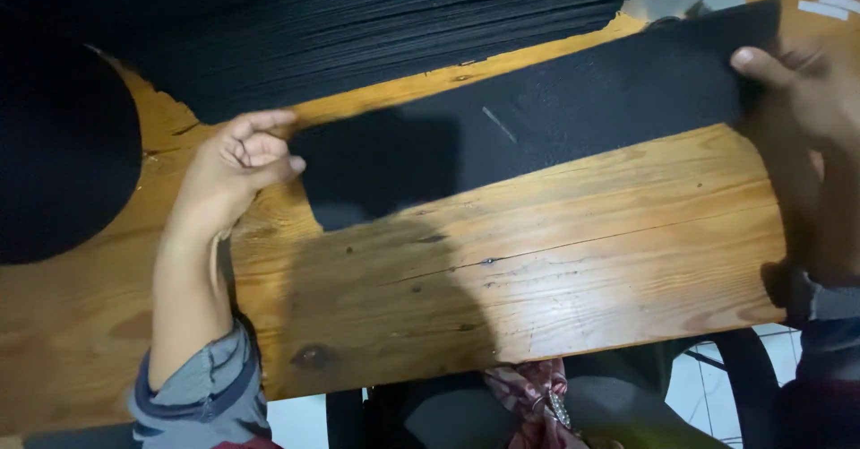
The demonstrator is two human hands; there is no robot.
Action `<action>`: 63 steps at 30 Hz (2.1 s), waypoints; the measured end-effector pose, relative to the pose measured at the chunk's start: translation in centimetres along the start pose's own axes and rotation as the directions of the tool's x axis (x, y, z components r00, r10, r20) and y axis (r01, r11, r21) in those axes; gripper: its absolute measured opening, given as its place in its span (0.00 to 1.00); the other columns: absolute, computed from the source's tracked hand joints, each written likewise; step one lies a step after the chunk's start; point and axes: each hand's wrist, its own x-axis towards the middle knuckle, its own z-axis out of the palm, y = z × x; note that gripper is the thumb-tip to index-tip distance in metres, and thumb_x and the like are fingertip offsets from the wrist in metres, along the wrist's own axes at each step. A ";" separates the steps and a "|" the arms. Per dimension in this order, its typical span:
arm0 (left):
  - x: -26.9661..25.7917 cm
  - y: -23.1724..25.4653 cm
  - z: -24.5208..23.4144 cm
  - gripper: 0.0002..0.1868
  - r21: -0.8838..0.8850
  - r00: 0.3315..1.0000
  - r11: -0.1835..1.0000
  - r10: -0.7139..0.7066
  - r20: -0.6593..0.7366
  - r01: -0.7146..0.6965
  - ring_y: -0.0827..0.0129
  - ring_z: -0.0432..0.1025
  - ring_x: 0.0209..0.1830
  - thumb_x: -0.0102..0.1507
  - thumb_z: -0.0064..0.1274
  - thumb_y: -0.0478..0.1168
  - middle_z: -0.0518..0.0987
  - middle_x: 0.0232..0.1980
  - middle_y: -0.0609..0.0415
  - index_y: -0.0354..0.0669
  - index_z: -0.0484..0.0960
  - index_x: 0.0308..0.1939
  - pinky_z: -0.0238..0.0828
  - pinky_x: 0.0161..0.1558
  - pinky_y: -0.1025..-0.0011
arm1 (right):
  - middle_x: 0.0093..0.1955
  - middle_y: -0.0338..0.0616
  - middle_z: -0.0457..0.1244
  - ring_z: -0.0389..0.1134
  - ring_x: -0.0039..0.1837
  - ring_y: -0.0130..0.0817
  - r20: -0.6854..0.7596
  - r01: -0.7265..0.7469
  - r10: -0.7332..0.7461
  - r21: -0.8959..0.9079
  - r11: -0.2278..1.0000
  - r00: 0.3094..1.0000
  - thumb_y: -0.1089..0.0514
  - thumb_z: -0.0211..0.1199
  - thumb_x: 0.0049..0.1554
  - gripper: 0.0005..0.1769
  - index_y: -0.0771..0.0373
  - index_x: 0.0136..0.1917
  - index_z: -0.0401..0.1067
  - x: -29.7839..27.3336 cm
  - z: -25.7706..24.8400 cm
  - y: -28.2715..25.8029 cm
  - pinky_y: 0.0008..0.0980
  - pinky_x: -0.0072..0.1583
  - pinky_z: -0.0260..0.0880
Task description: Cutting a long strip of black material using scissors on a wooden workbench.
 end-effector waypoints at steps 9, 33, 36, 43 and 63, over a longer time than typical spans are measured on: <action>-0.4 0.9 1.4 0.28 -0.087 0.958 0.980 0.154 -0.240 -0.179 0.88 0.72 0.34 0.57 0.68 0.30 0.81 0.36 0.64 0.46 0.78 0.60 0.70 0.44 0.88 | 0.62 0.30 0.65 0.67 0.61 0.23 -0.001 0.016 -0.016 0.250 0.968 1.000 0.50 0.57 0.70 0.13 0.48 0.67 0.70 -0.5 0.8 -0.1 0.25 0.65 0.70; -0.5 0.4 1.5 0.18 -0.026 0.938 0.955 0.283 -0.203 -0.294 0.85 0.73 0.41 0.63 0.64 0.28 0.81 0.42 0.60 0.43 0.84 0.55 0.70 0.48 0.89 | 0.53 0.25 0.58 0.60 0.54 0.20 0.086 0.176 -0.174 -0.014 0.984 0.981 0.50 0.54 0.76 0.04 0.49 0.59 0.66 1.2 -1.5 2.1 0.25 0.58 0.60; -1.4 2.5 1.9 0.26 0.014 0.940 0.959 0.279 -0.195 -0.282 0.83 0.74 0.41 0.63 0.63 0.28 0.80 0.42 0.59 0.39 0.77 0.66 0.71 0.49 0.87 | 0.59 0.26 0.62 0.62 0.61 0.20 0.055 0.235 -0.236 0.031 0.972 0.970 0.49 0.57 0.74 0.07 0.52 0.58 0.68 -0.1 -0.1 0.2 0.24 0.65 0.62; -0.9 1.2 1.7 0.18 -0.001 0.928 0.947 0.315 -0.200 -0.322 0.86 0.70 0.39 0.64 0.62 0.28 0.78 0.41 0.61 0.43 0.83 0.58 0.67 0.46 0.89 | 0.61 0.28 0.67 0.69 0.61 0.21 -0.028 0.076 -0.073 0.138 0.987 0.997 0.48 0.58 0.73 0.08 0.48 0.63 0.71 -1.9 2.1 -2.4 0.24 0.62 0.72; -1.4 2.0 2.1 0.13 0.052 0.926 0.960 0.278 -0.257 -0.274 0.87 0.71 0.44 0.68 0.58 0.32 0.80 0.44 0.65 0.48 0.86 0.55 0.69 0.50 0.89 | 0.60 0.27 0.62 0.63 0.62 0.21 0.046 0.250 -0.247 -0.072 0.965 0.968 0.53 0.54 0.78 0.04 0.53 0.62 0.68 1.6 -1.6 2.8 0.26 0.69 0.63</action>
